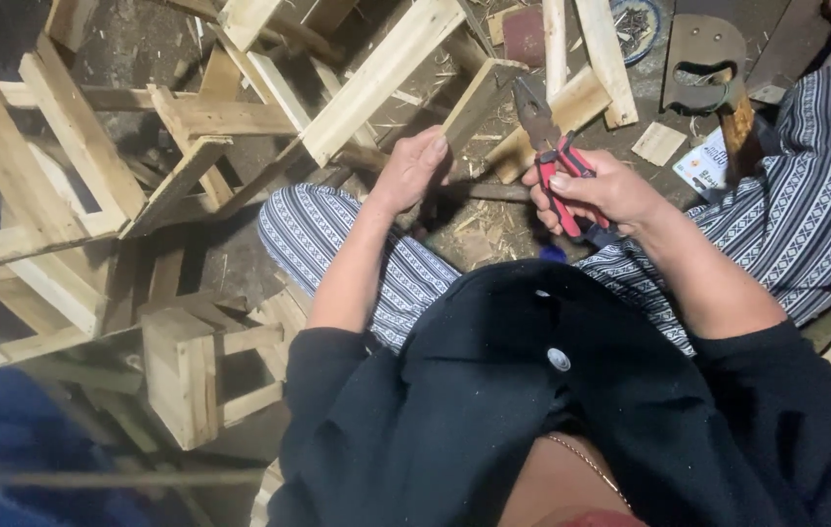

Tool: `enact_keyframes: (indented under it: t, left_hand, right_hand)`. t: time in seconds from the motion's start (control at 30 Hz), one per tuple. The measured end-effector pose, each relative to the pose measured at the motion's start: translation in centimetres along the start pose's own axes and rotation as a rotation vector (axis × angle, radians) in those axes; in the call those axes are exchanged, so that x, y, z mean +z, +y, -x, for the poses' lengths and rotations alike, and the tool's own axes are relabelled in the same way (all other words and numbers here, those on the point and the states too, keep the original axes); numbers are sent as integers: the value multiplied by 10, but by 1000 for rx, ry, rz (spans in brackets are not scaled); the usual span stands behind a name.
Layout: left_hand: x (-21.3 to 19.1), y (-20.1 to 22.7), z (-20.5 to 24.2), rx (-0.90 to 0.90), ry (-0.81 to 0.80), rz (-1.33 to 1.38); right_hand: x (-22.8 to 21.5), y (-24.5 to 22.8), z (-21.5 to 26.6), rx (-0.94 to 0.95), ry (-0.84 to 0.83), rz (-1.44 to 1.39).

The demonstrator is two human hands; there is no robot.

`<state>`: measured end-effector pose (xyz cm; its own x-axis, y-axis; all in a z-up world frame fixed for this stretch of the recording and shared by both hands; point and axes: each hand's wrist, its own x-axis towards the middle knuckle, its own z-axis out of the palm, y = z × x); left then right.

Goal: The person sits cross-legged on the floor and uses pliers to pull nails out of a wooden frame. They hold the frame with one hand and repeatedly grip and extract nails with the pliers, occasionally repositioning the frame.

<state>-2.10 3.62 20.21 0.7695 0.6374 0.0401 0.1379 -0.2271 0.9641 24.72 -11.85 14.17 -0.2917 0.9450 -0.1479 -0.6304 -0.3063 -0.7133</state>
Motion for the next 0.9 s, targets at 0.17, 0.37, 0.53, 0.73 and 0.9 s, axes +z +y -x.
enact_keyframes:
  t: [0.17, 0.37, 0.53, 0.73, 0.9]
  left_hand:
    - [2, -2, -2, -79, -17, 62]
    - [10, 4, 0, -157, 14, 235]
    - [15, -7, -1, -196, 64, 337]
    - [14, -11, 2, -282, 103, 465]
    - [5, -21, 3, -251, 97, 294]
  right_hand:
    - [13, -13, -4, -37, 39, 222]
    - [18, -22, -6, -2, 139, 375]
    - [-19, 13, -6, -99, 316, 905]
    - [4, -14, -5, -74, 236, 613]
    - [5, -5, 2, -49, 329, 750]
